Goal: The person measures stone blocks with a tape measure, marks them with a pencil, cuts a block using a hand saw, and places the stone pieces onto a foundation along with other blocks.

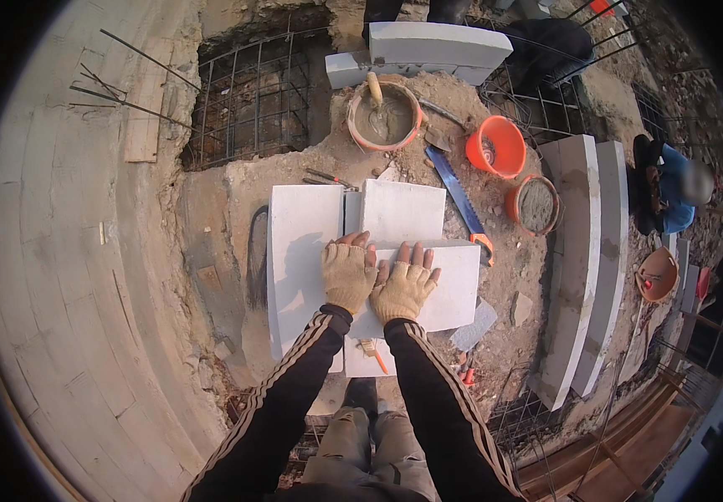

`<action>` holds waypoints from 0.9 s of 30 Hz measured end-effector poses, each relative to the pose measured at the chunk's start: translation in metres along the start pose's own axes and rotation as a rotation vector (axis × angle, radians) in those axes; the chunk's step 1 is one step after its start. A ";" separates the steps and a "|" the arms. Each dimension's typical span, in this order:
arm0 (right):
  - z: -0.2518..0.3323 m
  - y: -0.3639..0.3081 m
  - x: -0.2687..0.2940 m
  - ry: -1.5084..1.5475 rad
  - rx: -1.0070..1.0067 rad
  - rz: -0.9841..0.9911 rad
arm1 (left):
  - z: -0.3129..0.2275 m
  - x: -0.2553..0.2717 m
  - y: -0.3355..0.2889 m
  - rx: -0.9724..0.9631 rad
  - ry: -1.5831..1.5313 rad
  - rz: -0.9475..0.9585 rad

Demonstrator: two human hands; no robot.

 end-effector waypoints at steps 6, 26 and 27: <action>0.002 0.001 -0.001 0.025 -0.019 0.037 | -0.007 0.011 -0.001 -0.030 0.097 -0.067; 0.003 0.001 0.001 -0.010 -0.006 0.027 | -0.002 0.000 0.002 0.015 0.088 0.021; 0.004 0.001 0.001 -0.013 -0.005 0.025 | -0.002 0.001 0.002 0.018 0.087 0.019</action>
Point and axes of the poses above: each hand's wrist, its own y-axis towards the middle knuckle, its own x-axis out of the back of the hand, z = x × y, the point moved 10 cm from there along y, towards the middle knuckle, and after that the axes turned 9 degrees about z, right-handed, at the moved point
